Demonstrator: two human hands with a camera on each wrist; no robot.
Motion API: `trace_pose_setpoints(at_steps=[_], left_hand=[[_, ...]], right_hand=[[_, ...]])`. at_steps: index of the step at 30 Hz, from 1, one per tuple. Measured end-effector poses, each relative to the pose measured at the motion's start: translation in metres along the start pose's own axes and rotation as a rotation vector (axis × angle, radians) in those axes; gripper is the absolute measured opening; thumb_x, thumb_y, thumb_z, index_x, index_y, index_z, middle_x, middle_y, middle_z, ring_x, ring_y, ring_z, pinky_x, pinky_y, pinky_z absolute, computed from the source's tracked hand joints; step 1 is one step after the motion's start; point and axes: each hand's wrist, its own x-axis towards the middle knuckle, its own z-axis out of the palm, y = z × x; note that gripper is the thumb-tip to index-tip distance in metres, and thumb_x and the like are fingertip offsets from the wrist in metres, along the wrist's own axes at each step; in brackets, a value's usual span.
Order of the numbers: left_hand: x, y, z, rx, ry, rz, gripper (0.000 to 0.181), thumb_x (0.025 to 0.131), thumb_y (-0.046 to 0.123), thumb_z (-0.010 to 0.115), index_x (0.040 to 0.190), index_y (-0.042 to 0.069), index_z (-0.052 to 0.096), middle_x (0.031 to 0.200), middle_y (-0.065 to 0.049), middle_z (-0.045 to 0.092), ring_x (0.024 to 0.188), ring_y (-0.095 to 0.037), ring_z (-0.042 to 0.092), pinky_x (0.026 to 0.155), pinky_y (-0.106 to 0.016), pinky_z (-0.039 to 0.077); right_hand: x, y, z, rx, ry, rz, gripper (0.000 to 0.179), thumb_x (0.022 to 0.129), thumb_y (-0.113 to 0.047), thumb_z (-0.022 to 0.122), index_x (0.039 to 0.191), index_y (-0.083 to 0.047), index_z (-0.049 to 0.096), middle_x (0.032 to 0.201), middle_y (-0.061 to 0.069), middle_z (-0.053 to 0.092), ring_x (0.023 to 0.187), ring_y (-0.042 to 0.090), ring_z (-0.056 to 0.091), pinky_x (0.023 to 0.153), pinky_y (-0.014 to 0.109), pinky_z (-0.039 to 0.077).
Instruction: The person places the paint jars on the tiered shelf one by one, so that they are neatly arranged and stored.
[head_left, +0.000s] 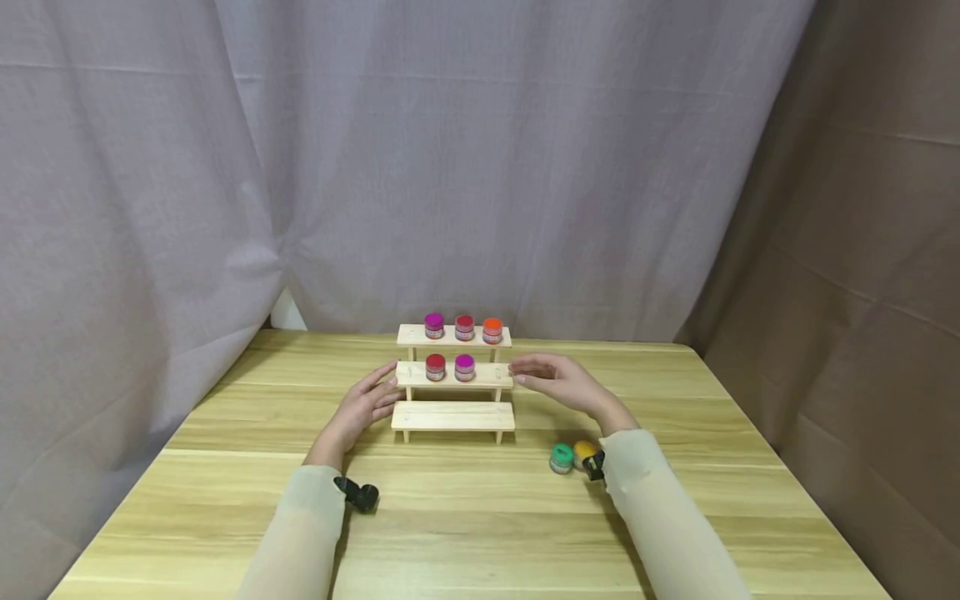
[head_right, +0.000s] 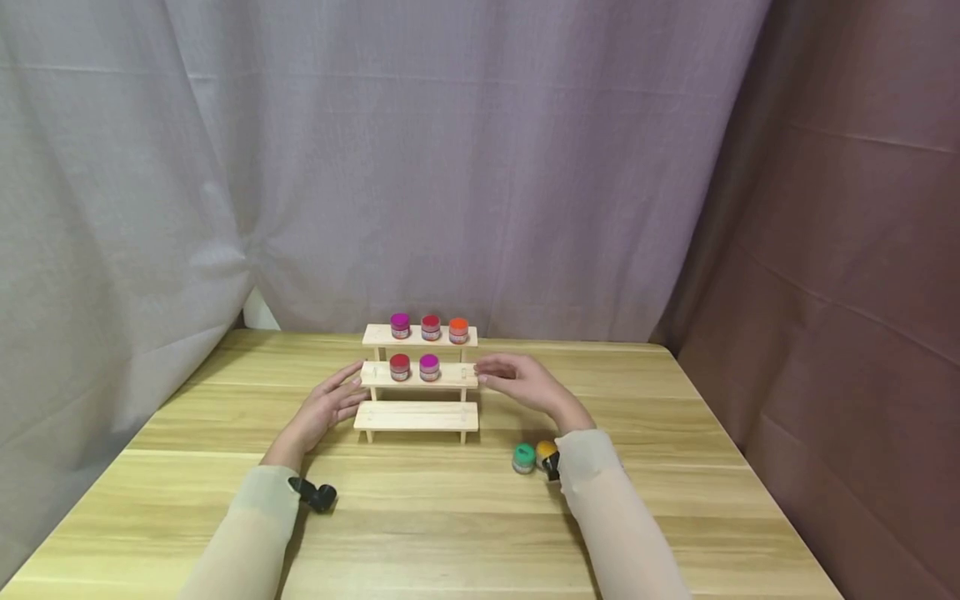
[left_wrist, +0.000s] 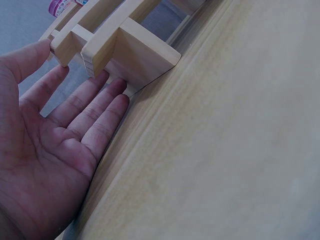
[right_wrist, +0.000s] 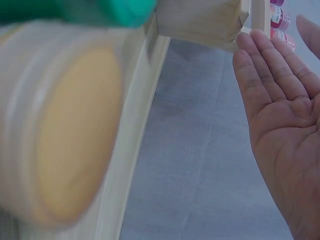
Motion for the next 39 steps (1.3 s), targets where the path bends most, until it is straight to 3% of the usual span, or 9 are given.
trace_pose_setpoints(at_steps=[13,20,25,31,34,39], left_hand=[[0.001,-0.003,-0.002,-0.001,-0.010,-0.007,0.062,0.102,0.035,0.060,0.157,0.018,0.037,0.152,-0.022,0.043,0.130,-0.035,0.054,0.100,-0.034,0.053],[0.000,-0.004,-0.003,-0.002,-0.024,-0.003,0.061,0.102,0.034,0.060,0.157,0.018,0.037,0.153,-0.021,0.042,0.132,-0.037,0.051,0.104,-0.037,0.050],[0.000,-0.001,-0.002,0.004,-0.031,0.005,0.061,0.103,0.034,0.059,0.157,0.019,0.036,0.153,-0.020,0.042,0.133,-0.038,0.051,0.105,-0.037,0.049],[0.002,0.003,-0.001,0.012,-0.026,0.013,0.061,0.103,0.035,0.059,0.157,0.020,0.037,0.152,-0.022,0.043,0.133,-0.038,0.051,0.103,-0.036,0.051],[0.002,0.003,-0.001,0.014,-0.025,0.018,0.061,0.103,0.035,0.059,0.158,0.019,0.036,0.152,-0.022,0.042,0.133,-0.039,0.051,0.103,-0.036,0.051],[0.001,-0.001,-0.003,0.012,-0.039,0.012,0.063,0.103,0.035,0.058,0.158,0.017,0.034,0.153,-0.022,0.041,0.133,-0.039,0.050,0.104,-0.038,0.050]], right_hand=[[-0.027,0.017,-0.008,-0.013,0.007,-0.004,0.044,0.100,-0.034,0.065,0.136,-0.008,0.062,0.132,0.008,0.065,0.123,0.025,0.061,0.104,0.042,0.050],[-0.046,0.028,-0.010,-0.025,0.001,0.058,0.044,0.098,-0.034,0.067,0.134,-0.009,0.063,0.130,0.004,0.067,0.122,0.023,0.061,0.106,0.043,0.049],[-0.057,0.039,-0.014,-0.021,-0.018,0.049,0.042,0.099,-0.031,0.067,0.132,-0.005,0.064,0.128,0.008,0.068,0.120,0.025,0.062,0.103,0.035,0.050],[-0.068,0.049,-0.023,0.024,-0.073,0.078,0.039,0.099,-0.028,0.067,0.130,-0.004,0.066,0.127,0.011,0.068,0.117,0.021,0.064,0.097,0.021,0.050],[-0.071,0.051,-0.025,0.094,-0.129,0.075,0.038,0.098,-0.024,0.069,0.130,-0.004,0.066,0.127,0.015,0.067,0.117,0.023,0.064,0.097,0.022,0.051],[-0.074,0.054,-0.024,0.202,-0.289,0.053,0.039,0.097,-0.015,0.068,0.131,0.004,0.061,0.131,0.023,0.063,0.121,0.033,0.062,0.099,0.027,0.052]])
